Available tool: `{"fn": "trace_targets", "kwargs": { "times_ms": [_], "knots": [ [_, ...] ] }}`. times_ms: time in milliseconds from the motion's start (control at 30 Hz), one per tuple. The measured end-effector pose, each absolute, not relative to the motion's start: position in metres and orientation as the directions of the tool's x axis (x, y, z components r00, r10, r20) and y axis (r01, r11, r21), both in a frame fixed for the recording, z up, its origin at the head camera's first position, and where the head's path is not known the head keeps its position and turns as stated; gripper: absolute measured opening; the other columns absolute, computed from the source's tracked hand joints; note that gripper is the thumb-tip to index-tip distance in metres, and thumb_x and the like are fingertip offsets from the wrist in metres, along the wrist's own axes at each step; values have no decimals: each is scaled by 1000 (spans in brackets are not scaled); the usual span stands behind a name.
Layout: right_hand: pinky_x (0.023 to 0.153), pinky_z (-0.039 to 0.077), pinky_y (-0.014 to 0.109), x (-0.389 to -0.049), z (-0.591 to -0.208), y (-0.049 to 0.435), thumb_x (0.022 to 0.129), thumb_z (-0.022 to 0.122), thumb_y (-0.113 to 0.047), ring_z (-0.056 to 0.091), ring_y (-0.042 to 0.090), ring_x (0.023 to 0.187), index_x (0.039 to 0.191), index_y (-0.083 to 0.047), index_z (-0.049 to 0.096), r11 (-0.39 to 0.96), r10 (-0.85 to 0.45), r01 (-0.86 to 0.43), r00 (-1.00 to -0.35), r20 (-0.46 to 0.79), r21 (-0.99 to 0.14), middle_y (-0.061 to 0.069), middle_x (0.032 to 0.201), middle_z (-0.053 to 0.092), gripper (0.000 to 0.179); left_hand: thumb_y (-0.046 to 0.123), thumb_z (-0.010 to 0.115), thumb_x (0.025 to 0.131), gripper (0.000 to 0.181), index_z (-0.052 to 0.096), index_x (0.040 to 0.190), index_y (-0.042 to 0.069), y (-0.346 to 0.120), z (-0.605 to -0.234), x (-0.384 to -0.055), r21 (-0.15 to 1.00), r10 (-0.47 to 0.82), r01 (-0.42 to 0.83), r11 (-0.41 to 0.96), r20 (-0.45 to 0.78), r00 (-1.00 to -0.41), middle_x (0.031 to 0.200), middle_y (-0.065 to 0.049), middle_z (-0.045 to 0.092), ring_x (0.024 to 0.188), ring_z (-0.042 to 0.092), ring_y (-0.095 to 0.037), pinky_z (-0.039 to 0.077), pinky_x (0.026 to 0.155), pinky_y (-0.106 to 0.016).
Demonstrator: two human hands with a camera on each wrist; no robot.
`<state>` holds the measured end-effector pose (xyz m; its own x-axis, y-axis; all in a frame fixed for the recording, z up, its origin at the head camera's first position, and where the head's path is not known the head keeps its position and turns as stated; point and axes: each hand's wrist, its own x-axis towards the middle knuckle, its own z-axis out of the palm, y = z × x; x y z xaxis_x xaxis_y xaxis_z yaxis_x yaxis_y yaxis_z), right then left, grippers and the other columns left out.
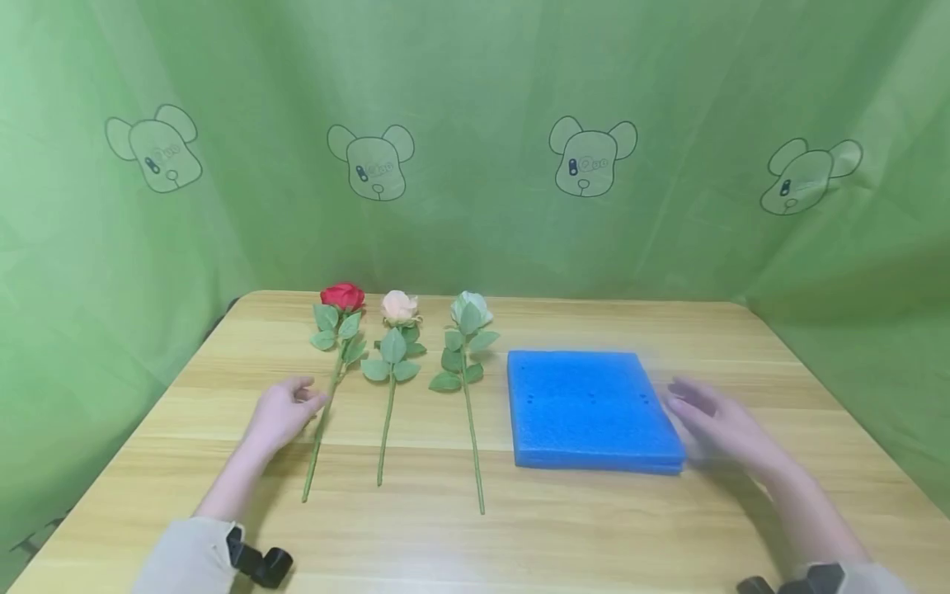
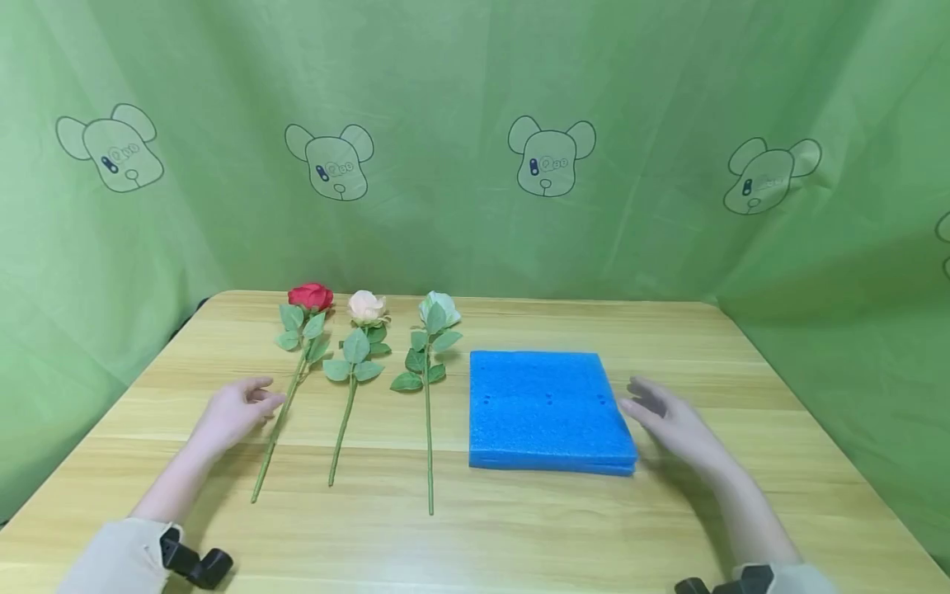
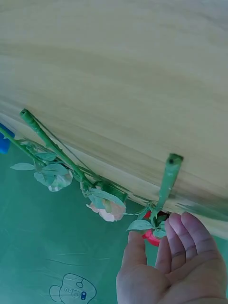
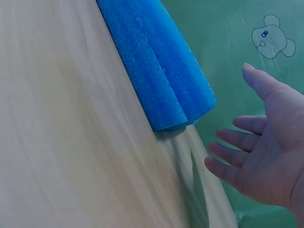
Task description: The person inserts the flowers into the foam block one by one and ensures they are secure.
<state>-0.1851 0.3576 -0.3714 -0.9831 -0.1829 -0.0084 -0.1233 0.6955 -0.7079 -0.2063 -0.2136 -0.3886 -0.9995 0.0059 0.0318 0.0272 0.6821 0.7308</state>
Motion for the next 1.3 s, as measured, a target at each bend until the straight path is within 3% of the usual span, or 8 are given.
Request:
{"fn": "trace_targets", "kwargs": {
  "times_ms": [233,467,667,933,1300],
  "knots": [
    [95,24,69,-179,-381,358,99,41,-34,34,49,124,146,0,15,576,-225,-78,-972,-67,-813,26,145,26,63,16,58,90,56,35,130,-16,-211,-390,-206,827,-8,-93,555,-107,-994,110,-32,56,77,63,-22,55,70,-31],
    [101,22,60,-174,-390,357,99,42,-26,17,44,133,147,-4,11,338,-281,30,-951,-132,-940,18,152,13,61,12,59,89,56,34,131,-16,-209,-393,-208,854,-10,-134,503,-150,-989,111,-31,55,77,62,-21,55,72,-30],
    [100,19,61,-172,-395,358,100,41,-24,18,47,131,147,-3,11,343,-293,8,-949,-115,-939,20,152,10,60,7,62,85,56,37,130,-14,-208,-395,-207,850,-5,-151,505,-172,-985,104,-24,57,80,60,-23,55,76,-32],
    [100,13,66,-170,-397,359,100,41,-25,19,47,131,147,-5,12,354,-283,8,-952,-115,-935,20,152,10,59,-2,64,78,53,43,126,-13,-207,-396,-209,830,9,-139,541,-171,-985,90,-14,56,78,56,-20,53,70,-29],
    [99,13,69,-171,-393,356,100,41,-26,19,48,131,147,-5,13,386,-296,-8,-948,-115,-923,20,152,11,59,-3,60,80,43,47,118,-19,-208,-396,-208,858,1,-192,477,-218,-976,94,-22,60,75,59,-21,55,66,-30]
  ]
}}
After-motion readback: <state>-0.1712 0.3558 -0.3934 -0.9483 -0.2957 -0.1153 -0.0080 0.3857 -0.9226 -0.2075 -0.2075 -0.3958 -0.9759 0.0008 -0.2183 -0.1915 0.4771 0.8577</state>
